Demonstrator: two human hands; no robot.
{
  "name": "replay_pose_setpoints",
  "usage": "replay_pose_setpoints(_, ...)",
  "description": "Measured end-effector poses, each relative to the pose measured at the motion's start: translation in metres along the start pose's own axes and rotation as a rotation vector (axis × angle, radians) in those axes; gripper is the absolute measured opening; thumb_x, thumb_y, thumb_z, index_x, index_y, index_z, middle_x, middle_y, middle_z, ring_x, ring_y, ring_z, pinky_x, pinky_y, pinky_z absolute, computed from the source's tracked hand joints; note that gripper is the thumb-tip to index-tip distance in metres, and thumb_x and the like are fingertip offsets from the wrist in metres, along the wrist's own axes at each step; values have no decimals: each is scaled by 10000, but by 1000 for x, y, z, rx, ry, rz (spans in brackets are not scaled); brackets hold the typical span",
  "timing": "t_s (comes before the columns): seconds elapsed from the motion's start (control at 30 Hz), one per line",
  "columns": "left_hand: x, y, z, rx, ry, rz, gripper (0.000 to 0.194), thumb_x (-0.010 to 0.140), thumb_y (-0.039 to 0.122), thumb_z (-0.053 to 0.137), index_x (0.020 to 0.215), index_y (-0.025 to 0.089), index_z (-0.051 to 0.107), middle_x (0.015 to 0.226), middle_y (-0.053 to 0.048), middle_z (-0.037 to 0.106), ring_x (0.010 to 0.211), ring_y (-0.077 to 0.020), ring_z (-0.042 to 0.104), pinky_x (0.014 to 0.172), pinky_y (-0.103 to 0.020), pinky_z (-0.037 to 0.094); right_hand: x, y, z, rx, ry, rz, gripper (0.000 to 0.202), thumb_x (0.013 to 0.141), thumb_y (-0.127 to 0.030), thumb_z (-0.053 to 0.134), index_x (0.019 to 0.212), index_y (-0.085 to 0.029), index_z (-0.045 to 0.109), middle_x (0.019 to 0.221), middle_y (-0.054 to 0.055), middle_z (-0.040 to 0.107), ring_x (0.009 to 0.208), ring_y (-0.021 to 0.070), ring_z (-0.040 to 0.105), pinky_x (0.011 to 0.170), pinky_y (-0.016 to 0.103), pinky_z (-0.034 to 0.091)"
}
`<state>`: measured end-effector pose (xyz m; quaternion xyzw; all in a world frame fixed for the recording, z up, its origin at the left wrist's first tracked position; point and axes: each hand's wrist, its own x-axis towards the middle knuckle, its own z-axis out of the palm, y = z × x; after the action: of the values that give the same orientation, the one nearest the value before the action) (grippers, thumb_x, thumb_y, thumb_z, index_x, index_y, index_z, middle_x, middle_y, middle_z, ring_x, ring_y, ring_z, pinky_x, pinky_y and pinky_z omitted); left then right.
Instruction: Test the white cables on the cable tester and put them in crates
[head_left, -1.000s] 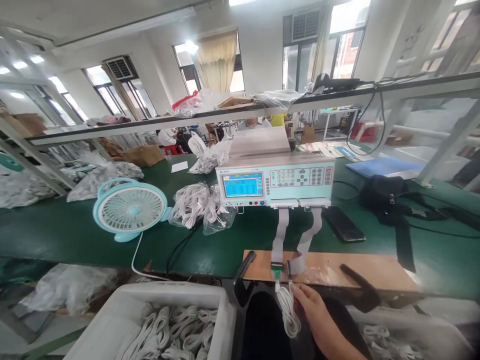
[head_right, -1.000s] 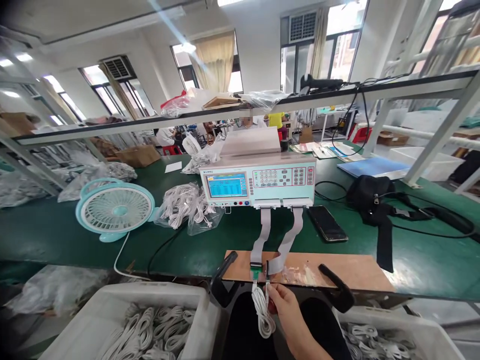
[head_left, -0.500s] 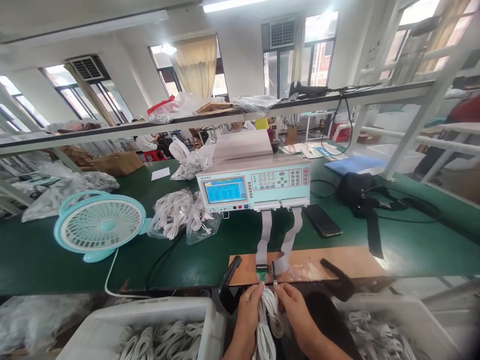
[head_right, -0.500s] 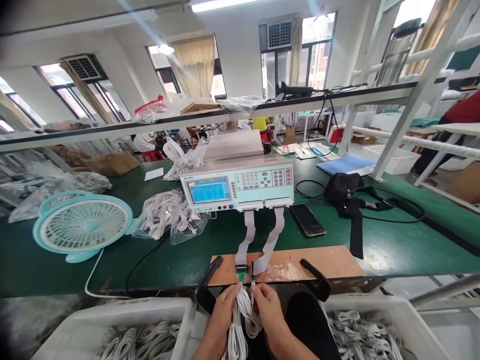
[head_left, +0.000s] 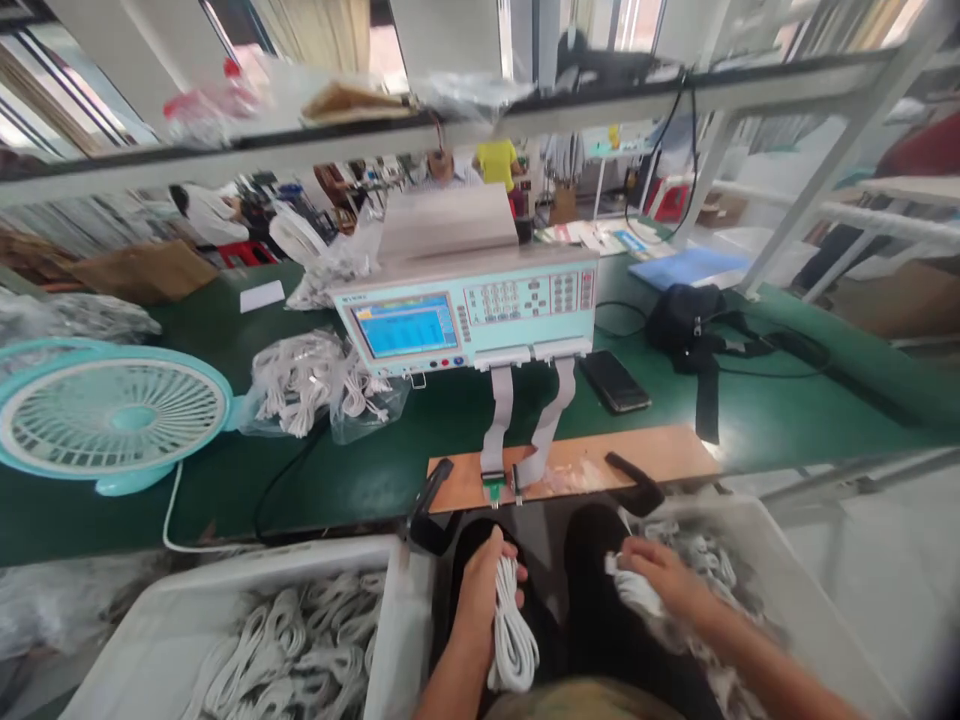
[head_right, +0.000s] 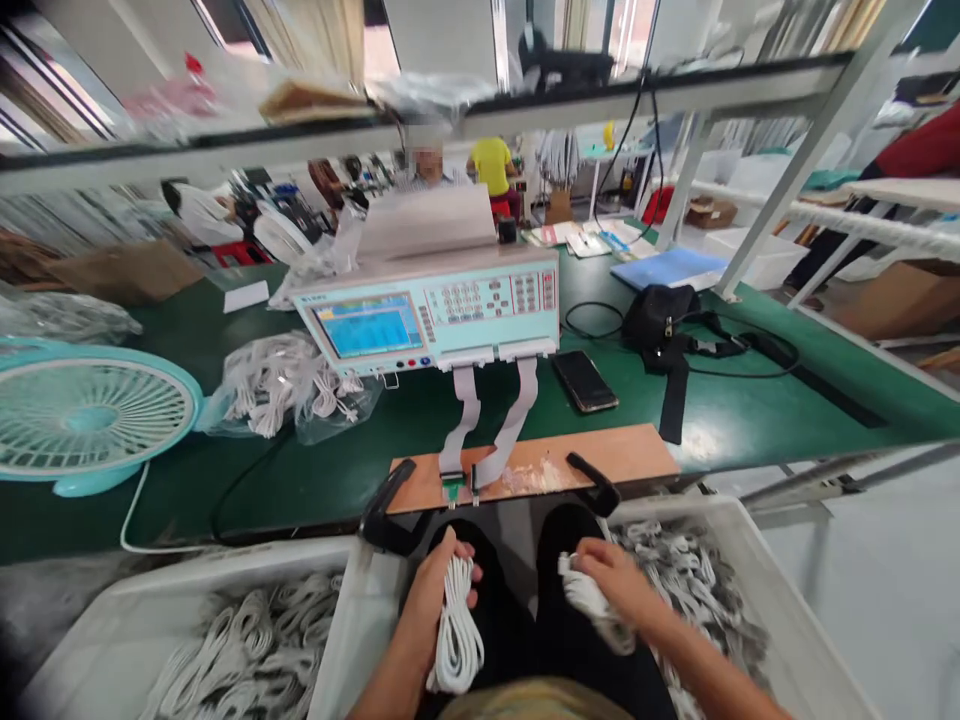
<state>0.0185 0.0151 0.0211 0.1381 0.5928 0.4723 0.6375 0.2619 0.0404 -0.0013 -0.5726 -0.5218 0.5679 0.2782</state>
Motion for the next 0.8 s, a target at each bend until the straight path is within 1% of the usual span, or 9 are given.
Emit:
replay_pose_setpoints(0.07,0,1,4,-37,11,-18,514,608,670,618,655,169,514,532,32,547,367,-64,432,383,-193,330,-9,11,-39,-329,103,-50,216,638,-351,609,520,-193,520,541,-5,477,548,161,427,547,267,291)
replay_pose_setpoints(0.13,1,-2,13,-10,32,-20,502,618,657,621,665,167,520,524,34,538,390,-72,442,396,-192,328,-20,10,-48,-479,173,-96,146,661,-321,627,608,-191,589,627,17,540,579,167,454,573,275,307)
replay_pose_setpoints(0.2,2,-9,25,78,60,37,484,646,642,609,652,165,529,501,39,513,424,-83,444,419,-196,321,-30,-3,-27,-421,29,-131,140,745,-329,598,731,-193,631,685,24,585,608,170,491,589,272,336)
replay_pose_setpoints(0.3,1,-18,43,265,78,238,427,686,576,616,612,160,557,585,23,517,561,-109,498,524,-211,375,-34,-26,32,-68,-225,-160,225,789,-332,598,960,-185,614,822,26,627,726,178,544,645,258,406)
replay_pose_setpoints(0.4,-4,-20,46,403,75,389,331,759,494,572,730,171,642,823,-21,557,831,-162,550,724,-236,423,-27,-32,74,210,-243,-202,314,735,-369,664,961,-159,608,876,21,614,818,190,533,735,270,414)
replay_pose_setpoints(0.47,-7,-20,37,428,57,396,325,819,474,492,886,195,644,893,-28,558,851,-159,554,698,-229,434,-21,-27,82,401,-255,-112,304,724,-388,667,897,-144,613,804,10,598,778,176,527,723,263,408)
replay_pose_setpoints(0.6,-18,-22,6,532,18,386,290,804,423,540,1001,212,574,686,31,526,533,-111,505,464,-201,379,-13,-16,76,671,-231,198,284,685,-403,689,746,-143,591,594,-36,509,532,107,449,520,207,344)
replay_pose_setpoints(0.67,-26,-24,-5,724,-95,485,235,760,330,615,966,219,606,624,38,531,543,-122,524,525,-215,414,-12,-16,74,703,-169,225,292,654,-398,715,713,-145,582,574,-41,493,508,100,433,492,201,324)
replay_pose_setpoints(0.8,-38,-33,-11,1127,-499,836,380,754,128,540,1079,305,628,876,-45,648,767,-181,602,683,-254,445,-13,-17,80,649,-109,197,333,621,-418,744,732,-140,598,607,-29,509,560,115,467,511,201,347)
